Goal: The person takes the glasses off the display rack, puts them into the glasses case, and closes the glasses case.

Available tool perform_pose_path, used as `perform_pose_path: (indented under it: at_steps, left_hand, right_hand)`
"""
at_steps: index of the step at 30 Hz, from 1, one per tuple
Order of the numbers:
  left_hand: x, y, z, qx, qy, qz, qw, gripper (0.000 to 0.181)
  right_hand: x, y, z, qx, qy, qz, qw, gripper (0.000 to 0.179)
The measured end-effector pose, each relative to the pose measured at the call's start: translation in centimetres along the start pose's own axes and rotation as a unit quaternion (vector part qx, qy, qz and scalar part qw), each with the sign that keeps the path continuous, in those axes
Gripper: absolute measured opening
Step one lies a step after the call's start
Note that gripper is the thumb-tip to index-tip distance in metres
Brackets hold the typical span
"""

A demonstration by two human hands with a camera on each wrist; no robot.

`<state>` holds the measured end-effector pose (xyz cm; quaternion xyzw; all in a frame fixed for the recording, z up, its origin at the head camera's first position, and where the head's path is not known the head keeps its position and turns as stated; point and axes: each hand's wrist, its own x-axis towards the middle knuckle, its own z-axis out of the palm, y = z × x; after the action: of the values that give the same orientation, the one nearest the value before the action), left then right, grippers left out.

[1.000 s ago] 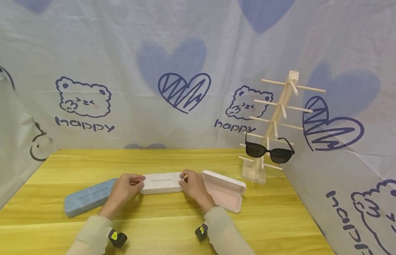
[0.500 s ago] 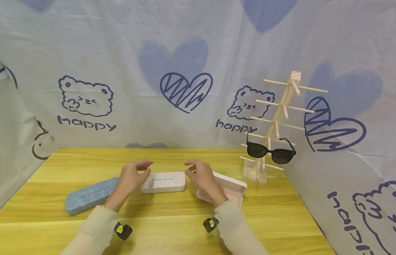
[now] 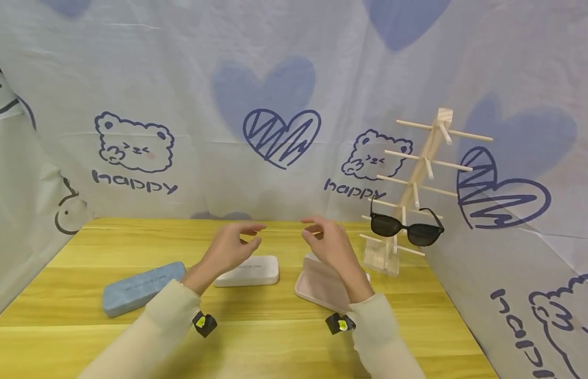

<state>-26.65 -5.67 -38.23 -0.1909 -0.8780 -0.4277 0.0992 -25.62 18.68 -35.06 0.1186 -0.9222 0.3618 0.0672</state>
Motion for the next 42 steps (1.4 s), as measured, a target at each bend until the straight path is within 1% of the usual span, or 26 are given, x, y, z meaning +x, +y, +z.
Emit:
perform_pose_path:
  at_steps: [4, 11, 15, 19, 24, 27, 30, 32, 34, 37, 42]
  left_hand:
    - [1.0, 1.9, 0.6, -0.001, -0.014, 0.020, 0.9997, 0.032]
    - [2.7, 4.7, 1.9, -0.001, -0.049, 0.060, 0.9970, 0.033]
    - [3.7, 6.3, 2.7, 0.002, -0.071, 0.081, 0.9941, 0.034]
    - [4.6, 7.7, 3.6, 0.007, -0.083, 0.098, 0.9917, 0.033]
    - [5.5, 9.0, 4.7, 0.006, -0.101, 0.099, 0.9900, 0.033]
    - [6.0, 9.7, 5.3, 0.010, -0.113, 0.095, 0.9890, 0.034]
    - [6.5, 10.3, 5.8, 0.016, -0.122, 0.091, 0.9882, 0.035]
    - [6.9, 10.8, 6.2, 0.017, -0.125, 0.091, 0.9878, 0.036]
    - [7.2, 11.3, 6.6, 0.013, -0.130, 0.093, 0.9871, 0.037]
    - [7.7, 12.0, 7.4, 0.004, -0.133, 0.094, 0.9867, 0.037]
    - [8.7, 12.8, 8.9, -0.016, -0.140, 0.090, 0.9859, 0.036]
  right_hand:
    - [-0.6, 0.3, -2.3, -0.023, 0.022, 0.005, 0.9995, 0.035]
    - [-2.1, 0.6, -6.5, -0.057, 0.073, -0.015, 0.9956, 0.034]
    - [-3.2, 0.8, -8.9, -0.067, 0.098, -0.008, 0.9929, 0.035]
    - [-4.2, 1.7, -10.7, -0.083, 0.127, -0.002, 0.9884, 0.036]
    - [-5.1, 3.2, -12.3, -0.092, 0.144, -0.009, 0.9852, 0.036]
    - [-5.5, 3.9, -13.2, -0.084, 0.149, -0.012, 0.9853, 0.036]
    - [-6.0, 4.4, -13.9, -0.094, 0.160, -0.007, 0.9826, 0.037]
    - [-6.3, 4.8, -14.4, -0.109, 0.172, -0.003, 0.9791, 0.037]
    - [-6.7, 5.1, -15.0, -0.120, 0.180, 0.006, 0.9763, 0.036]
    - [-7.1, 5.8, -15.7, -0.118, 0.192, 0.021, 0.9741, 0.035]
    - [-7.3, 7.0, -16.4, -0.117, 0.194, 0.068, 0.9716, 0.038]
